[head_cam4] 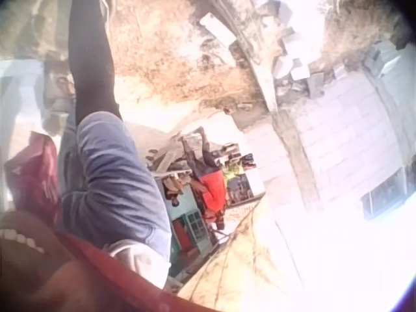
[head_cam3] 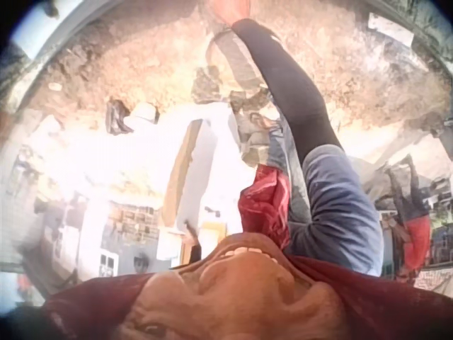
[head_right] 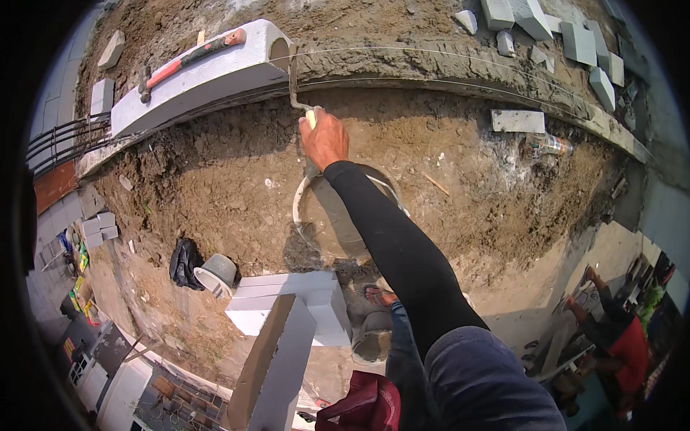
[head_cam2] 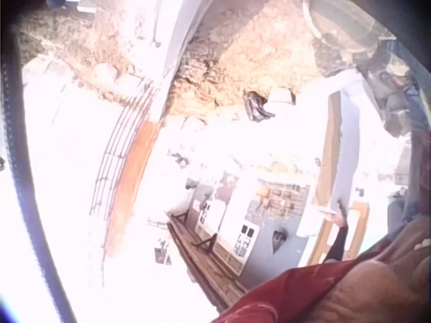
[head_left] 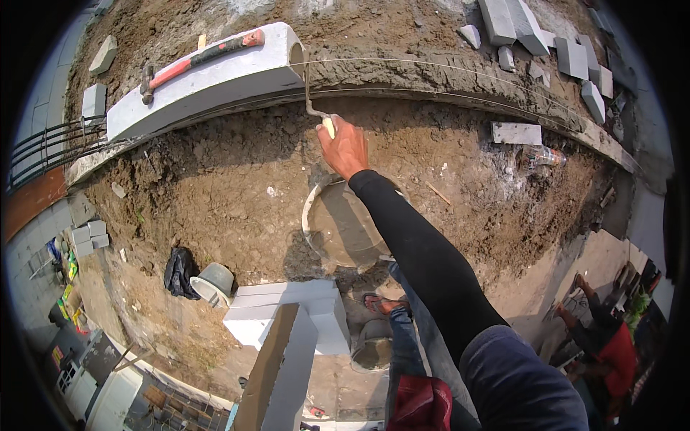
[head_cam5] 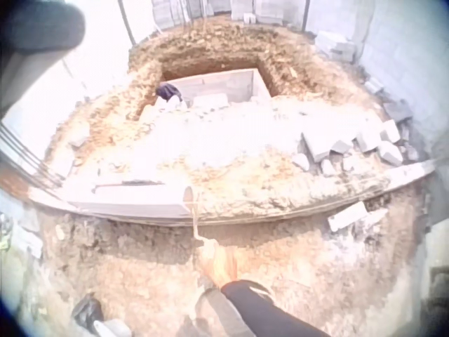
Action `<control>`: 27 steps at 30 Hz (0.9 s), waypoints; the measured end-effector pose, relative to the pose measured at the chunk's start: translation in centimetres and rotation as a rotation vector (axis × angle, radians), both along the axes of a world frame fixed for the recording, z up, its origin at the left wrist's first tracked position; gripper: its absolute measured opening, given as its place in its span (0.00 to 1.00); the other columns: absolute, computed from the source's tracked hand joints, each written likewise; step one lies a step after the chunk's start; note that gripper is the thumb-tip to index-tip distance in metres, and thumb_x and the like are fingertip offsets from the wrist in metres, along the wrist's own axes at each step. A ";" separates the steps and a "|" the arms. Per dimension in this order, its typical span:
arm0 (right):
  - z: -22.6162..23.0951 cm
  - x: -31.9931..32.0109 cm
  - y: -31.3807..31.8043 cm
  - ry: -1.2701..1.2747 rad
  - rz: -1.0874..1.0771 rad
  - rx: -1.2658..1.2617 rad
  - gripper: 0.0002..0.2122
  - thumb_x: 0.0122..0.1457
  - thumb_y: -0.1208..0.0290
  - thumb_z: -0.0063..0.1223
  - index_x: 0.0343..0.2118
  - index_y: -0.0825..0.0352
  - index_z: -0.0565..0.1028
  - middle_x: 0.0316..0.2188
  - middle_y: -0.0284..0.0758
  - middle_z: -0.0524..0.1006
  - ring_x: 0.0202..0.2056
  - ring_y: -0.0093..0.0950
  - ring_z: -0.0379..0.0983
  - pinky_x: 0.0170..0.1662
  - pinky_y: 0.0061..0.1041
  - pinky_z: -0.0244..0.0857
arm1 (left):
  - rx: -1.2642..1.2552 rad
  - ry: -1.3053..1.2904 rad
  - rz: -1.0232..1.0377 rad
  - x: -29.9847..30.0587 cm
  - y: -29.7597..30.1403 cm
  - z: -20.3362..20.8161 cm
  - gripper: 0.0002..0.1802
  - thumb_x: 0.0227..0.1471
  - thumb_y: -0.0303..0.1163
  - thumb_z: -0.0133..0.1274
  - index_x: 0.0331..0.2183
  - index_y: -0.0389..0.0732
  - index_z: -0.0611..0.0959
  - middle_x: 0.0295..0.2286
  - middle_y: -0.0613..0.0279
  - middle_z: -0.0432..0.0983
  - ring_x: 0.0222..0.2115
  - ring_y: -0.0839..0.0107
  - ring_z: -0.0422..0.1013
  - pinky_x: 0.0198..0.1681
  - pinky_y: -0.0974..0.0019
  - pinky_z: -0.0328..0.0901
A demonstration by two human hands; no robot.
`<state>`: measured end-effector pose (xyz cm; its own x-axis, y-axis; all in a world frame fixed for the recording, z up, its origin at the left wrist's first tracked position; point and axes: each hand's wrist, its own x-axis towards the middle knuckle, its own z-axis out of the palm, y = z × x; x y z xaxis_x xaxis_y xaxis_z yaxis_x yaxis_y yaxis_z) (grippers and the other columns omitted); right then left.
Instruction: The person applies mortar to white building blocks using a trowel and positions them along a curved wall, securing them in place by tapping them with a hammer.
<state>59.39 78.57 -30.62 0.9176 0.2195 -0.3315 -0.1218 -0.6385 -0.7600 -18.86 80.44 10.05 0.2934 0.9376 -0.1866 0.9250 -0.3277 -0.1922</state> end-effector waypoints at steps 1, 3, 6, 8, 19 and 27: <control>0.0 0.3 -0.4 0.024 -0.024 0.068 0.22 0.60 0.55 0.53 0.47 0.71 0.78 0.36 0.52 0.81 0.40 0.53 0.77 0.46 0.44 0.69 | 0.005 0.056 0.010 -1.6 0.2 0.5 0.56 0.52 0.70 0.53 0.60 0.27 0.67 0.36 0.37 0.78 0.28 0.44 0.74 0.32 0.46 0.71; -0.7 1.3 -1.3 -0.040 -0.070 0.087 0.23 0.59 0.53 0.54 0.47 0.70 0.78 0.36 0.52 0.81 0.40 0.51 0.78 0.46 0.41 0.70 | 0.105 0.181 -0.119 -3.8 0.6 -0.3 0.55 0.52 0.70 0.53 0.59 0.28 0.68 0.33 0.41 0.78 0.25 0.47 0.73 0.28 0.49 0.70; -0.4 4.2 -1.6 -0.019 -0.048 0.171 0.24 0.58 0.55 0.55 0.46 0.74 0.78 0.33 0.54 0.81 0.39 0.52 0.78 0.45 0.42 0.71 | 0.095 0.212 -0.129 -4.7 0.5 -0.4 0.54 0.52 0.69 0.53 0.59 0.28 0.67 0.34 0.41 0.78 0.26 0.48 0.74 0.29 0.49 0.71; 0.8 4.5 -1.1 -0.077 -0.079 0.266 0.26 0.57 0.53 0.56 0.45 0.76 0.78 0.34 0.53 0.81 0.38 0.52 0.78 0.44 0.41 0.71 | 0.099 0.243 -0.137 -5.1 0.3 -0.3 0.54 0.53 0.69 0.53 0.59 0.28 0.67 0.35 0.41 0.77 0.27 0.48 0.74 0.30 0.50 0.71; 3.2 0.8 -1.2 -0.326 -0.053 0.384 0.20 0.60 0.63 0.59 0.52 0.69 0.76 0.34 0.46 0.77 0.34 0.44 0.75 0.40 0.37 0.68 | 0.106 0.382 -0.221 -6.3 0.4 -0.6 0.52 0.54 0.66 0.54 0.60 0.29 0.66 0.40 0.40 0.76 0.32 0.49 0.75 0.34 0.53 0.72; 1.2 -7.9 -2.3 -0.162 -0.285 0.373 0.20 0.60 0.63 0.57 0.51 0.71 0.76 0.35 0.52 0.80 0.37 0.48 0.78 0.42 0.39 0.69 | 0.109 0.506 -0.277 -6.7 0.2 0.4 0.50 0.56 0.63 0.54 0.61 0.29 0.65 0.44 0.40 0.75 0.36 0.50 0.75 0.37 0.55 0.73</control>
